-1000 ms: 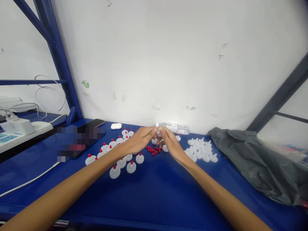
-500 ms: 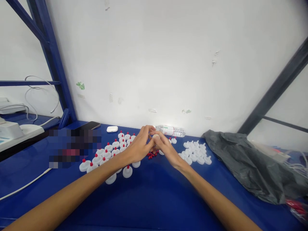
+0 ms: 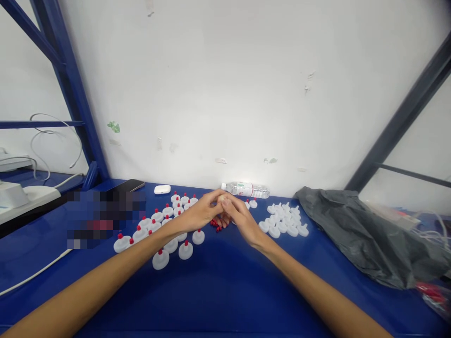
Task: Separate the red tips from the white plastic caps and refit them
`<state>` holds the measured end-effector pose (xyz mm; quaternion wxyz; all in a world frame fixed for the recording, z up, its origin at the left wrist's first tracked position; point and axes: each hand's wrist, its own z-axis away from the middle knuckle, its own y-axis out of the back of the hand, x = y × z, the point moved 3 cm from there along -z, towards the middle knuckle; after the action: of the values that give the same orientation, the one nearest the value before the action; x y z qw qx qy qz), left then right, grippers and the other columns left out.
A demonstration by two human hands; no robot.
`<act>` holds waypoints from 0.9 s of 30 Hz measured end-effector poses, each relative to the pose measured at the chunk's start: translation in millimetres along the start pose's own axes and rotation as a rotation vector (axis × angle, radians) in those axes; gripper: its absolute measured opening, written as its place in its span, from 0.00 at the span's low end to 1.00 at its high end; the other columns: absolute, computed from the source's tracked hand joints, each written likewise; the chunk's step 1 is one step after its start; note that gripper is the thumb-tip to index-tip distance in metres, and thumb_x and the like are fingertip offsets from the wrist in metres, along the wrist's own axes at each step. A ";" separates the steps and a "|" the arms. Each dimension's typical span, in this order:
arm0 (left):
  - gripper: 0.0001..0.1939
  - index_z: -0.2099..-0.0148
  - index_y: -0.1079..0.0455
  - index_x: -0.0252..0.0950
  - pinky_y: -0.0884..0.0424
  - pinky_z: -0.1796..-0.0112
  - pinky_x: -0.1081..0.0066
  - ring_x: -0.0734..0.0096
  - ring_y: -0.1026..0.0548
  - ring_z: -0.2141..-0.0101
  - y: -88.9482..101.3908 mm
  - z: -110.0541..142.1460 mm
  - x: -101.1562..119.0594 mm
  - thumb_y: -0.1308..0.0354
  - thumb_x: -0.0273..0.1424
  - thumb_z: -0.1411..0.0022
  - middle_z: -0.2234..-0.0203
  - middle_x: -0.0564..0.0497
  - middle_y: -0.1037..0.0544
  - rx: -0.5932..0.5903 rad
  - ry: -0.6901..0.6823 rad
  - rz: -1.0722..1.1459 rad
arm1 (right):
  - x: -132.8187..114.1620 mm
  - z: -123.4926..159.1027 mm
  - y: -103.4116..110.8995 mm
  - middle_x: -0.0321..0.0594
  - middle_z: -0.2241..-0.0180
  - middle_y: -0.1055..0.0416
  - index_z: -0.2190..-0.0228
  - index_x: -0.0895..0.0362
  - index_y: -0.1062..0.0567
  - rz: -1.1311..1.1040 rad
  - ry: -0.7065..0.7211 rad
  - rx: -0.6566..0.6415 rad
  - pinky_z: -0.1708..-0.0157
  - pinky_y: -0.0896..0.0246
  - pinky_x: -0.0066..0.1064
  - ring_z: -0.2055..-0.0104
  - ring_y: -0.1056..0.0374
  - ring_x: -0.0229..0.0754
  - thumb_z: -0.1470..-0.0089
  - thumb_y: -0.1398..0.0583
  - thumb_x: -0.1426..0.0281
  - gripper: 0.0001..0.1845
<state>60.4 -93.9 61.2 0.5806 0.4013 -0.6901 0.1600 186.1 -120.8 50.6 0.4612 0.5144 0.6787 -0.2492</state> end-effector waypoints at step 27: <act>0.24 0.60 0.31 0.35 0.28 0.61 0.63 0.62 0.23 0.64 4.0 2.2 -8.3 0.50 0.52 0.32 0.69 0.47 0.24 -0.120 0.236 0.351 | 18.1 -1.8 4.0 0.28 0.76 0.40 0.63 0.52 0.35 -0.096 -0.090 -0.055 0.70 0.38 0.32 0.77 0.41 0.36 0.34 0.50 0.47 0.21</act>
<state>55.9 -89.8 53.8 0.6434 0.2183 -0.6851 0.2628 188.3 -109.5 36.0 0.4927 0.4568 0.6878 -0.2748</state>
